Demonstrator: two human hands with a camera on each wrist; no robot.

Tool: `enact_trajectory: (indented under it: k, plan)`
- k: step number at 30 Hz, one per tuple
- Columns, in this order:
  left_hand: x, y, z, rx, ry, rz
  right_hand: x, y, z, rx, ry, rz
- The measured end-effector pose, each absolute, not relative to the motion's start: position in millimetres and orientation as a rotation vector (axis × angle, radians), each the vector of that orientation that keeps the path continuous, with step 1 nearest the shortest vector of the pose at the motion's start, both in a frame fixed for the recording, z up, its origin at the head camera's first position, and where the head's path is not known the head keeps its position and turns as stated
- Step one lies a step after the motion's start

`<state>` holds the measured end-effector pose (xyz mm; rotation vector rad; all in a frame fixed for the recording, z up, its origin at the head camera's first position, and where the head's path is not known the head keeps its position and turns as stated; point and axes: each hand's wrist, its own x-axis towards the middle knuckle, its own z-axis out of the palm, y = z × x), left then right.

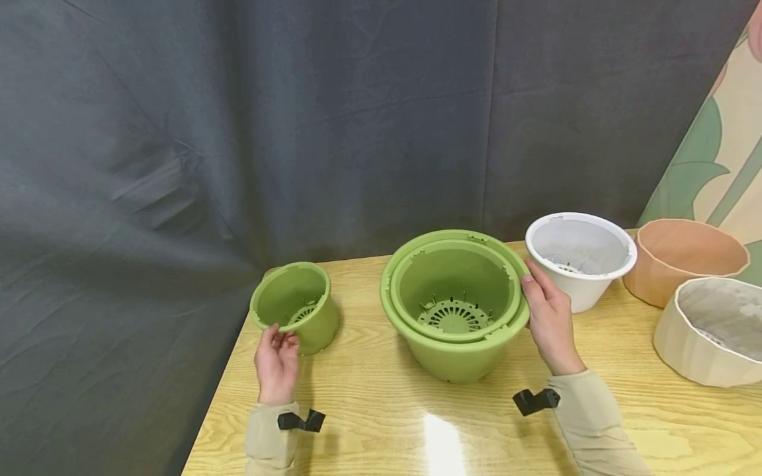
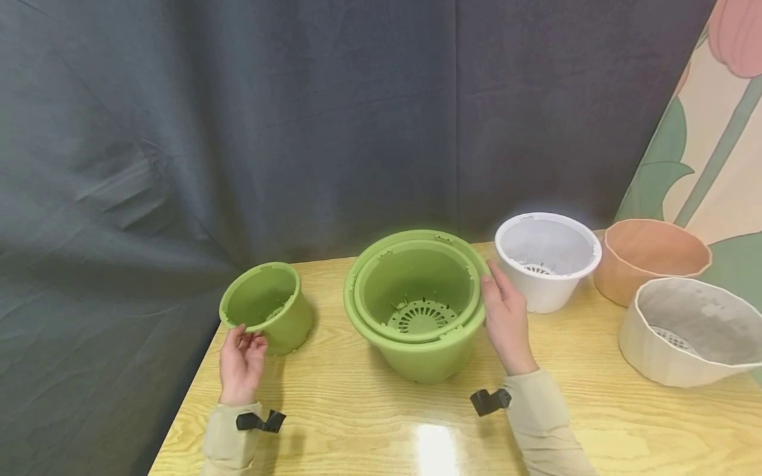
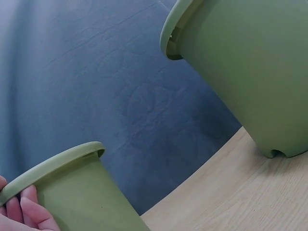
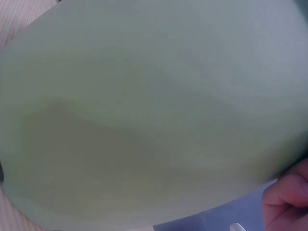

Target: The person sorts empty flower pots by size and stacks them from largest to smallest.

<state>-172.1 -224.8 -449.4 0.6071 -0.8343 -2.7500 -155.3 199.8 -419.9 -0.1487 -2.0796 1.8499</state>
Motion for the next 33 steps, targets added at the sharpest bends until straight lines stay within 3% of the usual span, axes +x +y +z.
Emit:
enact_trajectory:
  k: [33]
  plan:
    - [-163.2, -204.3, -432.8, 0.461, -0.875, -2.812, -156.8, 200.4, -421.5, -0.155, -2.076, 1.851]
